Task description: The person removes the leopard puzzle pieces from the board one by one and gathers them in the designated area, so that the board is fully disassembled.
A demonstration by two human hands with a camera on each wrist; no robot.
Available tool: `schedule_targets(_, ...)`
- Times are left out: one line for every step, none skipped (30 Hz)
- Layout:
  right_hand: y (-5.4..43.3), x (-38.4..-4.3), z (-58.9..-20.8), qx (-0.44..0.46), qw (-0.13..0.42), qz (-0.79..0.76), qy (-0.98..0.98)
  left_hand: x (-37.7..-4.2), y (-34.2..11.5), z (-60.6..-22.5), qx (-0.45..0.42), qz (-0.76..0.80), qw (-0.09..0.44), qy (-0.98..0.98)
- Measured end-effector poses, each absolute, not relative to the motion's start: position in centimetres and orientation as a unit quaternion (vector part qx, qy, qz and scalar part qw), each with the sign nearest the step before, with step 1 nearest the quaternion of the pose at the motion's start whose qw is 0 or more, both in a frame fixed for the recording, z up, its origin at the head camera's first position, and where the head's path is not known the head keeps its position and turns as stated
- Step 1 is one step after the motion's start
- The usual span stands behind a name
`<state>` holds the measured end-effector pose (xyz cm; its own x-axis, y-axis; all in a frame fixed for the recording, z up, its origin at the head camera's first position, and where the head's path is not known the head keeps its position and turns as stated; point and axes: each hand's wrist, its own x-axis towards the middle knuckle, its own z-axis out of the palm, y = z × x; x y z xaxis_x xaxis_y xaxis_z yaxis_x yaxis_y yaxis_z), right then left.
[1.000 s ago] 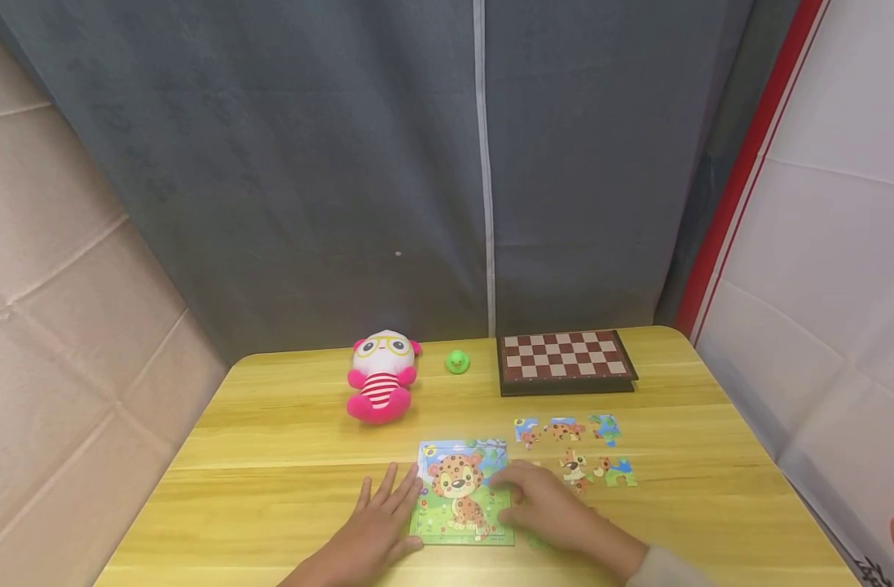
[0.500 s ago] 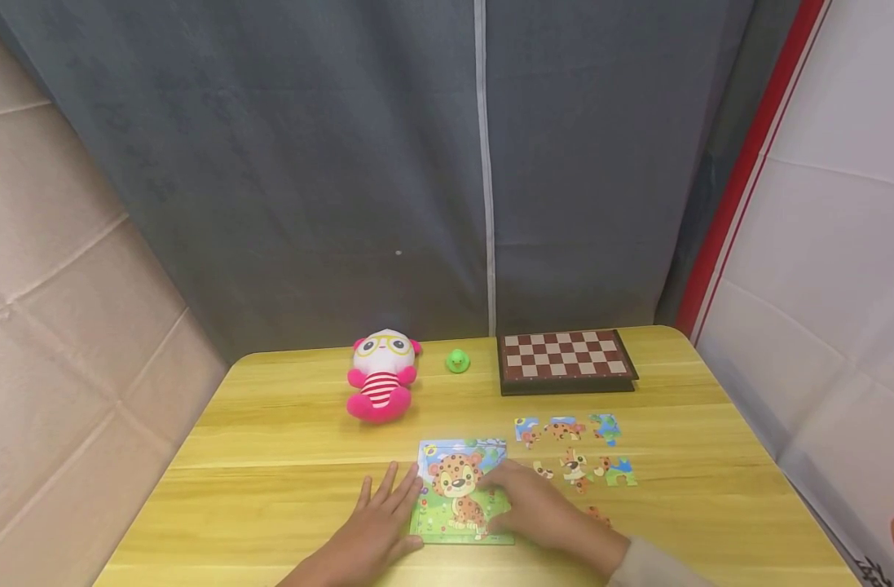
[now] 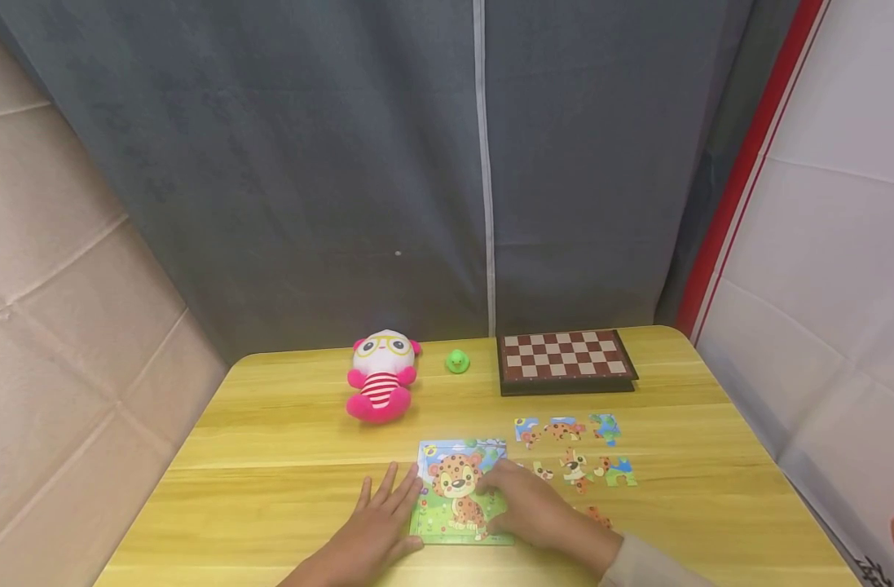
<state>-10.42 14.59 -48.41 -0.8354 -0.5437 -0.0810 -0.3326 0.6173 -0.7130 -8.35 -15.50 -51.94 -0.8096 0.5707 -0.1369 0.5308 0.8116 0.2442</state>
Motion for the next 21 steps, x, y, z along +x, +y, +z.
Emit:
schedule_targets(14.57,-10.43,-48.42,-0.247,0.146,-0.362,0.887,-8.35,-15.5,-51.93,0.291,0.098,0.104,0.946)
schedule_targets(14.55,-10.45,-48.44,-0.248,0.146,-0.364,0.886,-8.35,-15.5,-51.9,0.291,0.099,0.105,0.946)
schedule_targets(14.53,-10.45,-48.45,-0.249,0.145,-0.365,0.885,-8.34,-15.5,-51.88,0.29,0.099,0.106,0.946)
schedule_targets(14.52,-10.45,-48.47,-0.25,0.144,-0.367,0.884,-8.34,-15.5,-51.86,0.29,0.1,0.106,0.946)
schedule_targets(14.5,-10.44,-48.48,-0.252,0.143,-0.367,0.884,-8.34,-15.49,-51.85,0.29,0.1,0.107,0.946)
schedule_targets(14.48,-10.45,-48.5,-0.253,0.142,-0.367,0.884,-8.33,-15.49,-51.82,0.289,0.1,0.107,0.946)
schedule_targets(14.46,-10.45,-48.53,-0.254,0.142,-0.368,0.883,-8.33,-15.48,-51.79,0.289,0.101,0.108,0.946)
schedule_targets(14.44,-10.44,-48.56,-0.255,0.141,-0.368,0.883,-8.32,-15.46,-51.76,0.288,0.101,0.108,0.946)
schedule_targets(14.43,-10.42,-48.57,-0.255,0.141,-0.367,0.883,-8.31,-15.45,-51.73,0.288,0.101,0.108,0.946)
schedule_targets(14.41,-10.4,-48.59,-0.255,0.14,-0.368,0.883,-8.3,-15.44,-51.69,0.288,0.102,0.108,0.946)
schedule_targets(14.4,-10.37,-48.61,-0.255,0.14,-0.367,0.883,-8.29,-15.43,-51.65,0.288,0.102,0.107,0.946)
schedule_targets(14.38,-10.34,-48.61,-0.255,0.14,-0.368,0.883,-8.27,-15.42,-51.61,0.289,0.102,0.107,0.946)
schedule_targets(14.37,-10.3,-48.59,-0.254,0.14,-0.368,0.883,-8.26,-15.42,-51.58,0.289,0.103,0.106,0.946)
schedule_targets(14.37,-10.25,-48.57,-0.254,0.14,-0.369,0.883,-8.25,-15.42,-51.56,0.29,0.103,0.106,0.946)
schedule_targets(14.36,-10.2,-48.54,-0.253,0.14,-0.37,0.883,-8.24,-15.42,-51.55,0.29,0.104,0.106,0.945)
schedule_targets(14.36,-10.16,-48.51,-0.252,0.141,-0.371,0.882,-8.24,-15.42,-51.54,0.291,0.104,0.105,0.945)
schedule_targets(14.37,-10.11,-48.48,-0.251,0.142,-0.373,0.882,-8.23,-15.43,-51.55,0.291,0.104,0.105,0.945)
schedule_targets(14.37,-10.06,-48.44,-0.25,0.143,-0.374,0.882,-8.23,-15.44,-51.56,0.291,0.104,0.105,0.945)
schedule_targets(14.38,-10.02,-48.4,-0.249,0.143,-0.374,0.882,-8.23,-15.45,-51.59,0.291,0.105,0.104,0.945)
schedule_targets(14.39,-9.98,-48.38,-0.249,0.143,-0.374,0.882,-8.23,-15.46,-51.61,0.291,0.104,0.104,0.945)
schedule_targets(14.4,-9.94,-48.35,-0.248,0.142,-0.374,0.882,-8.24,-15.47,-51.63,0.292,0.104,0.103,0.945)
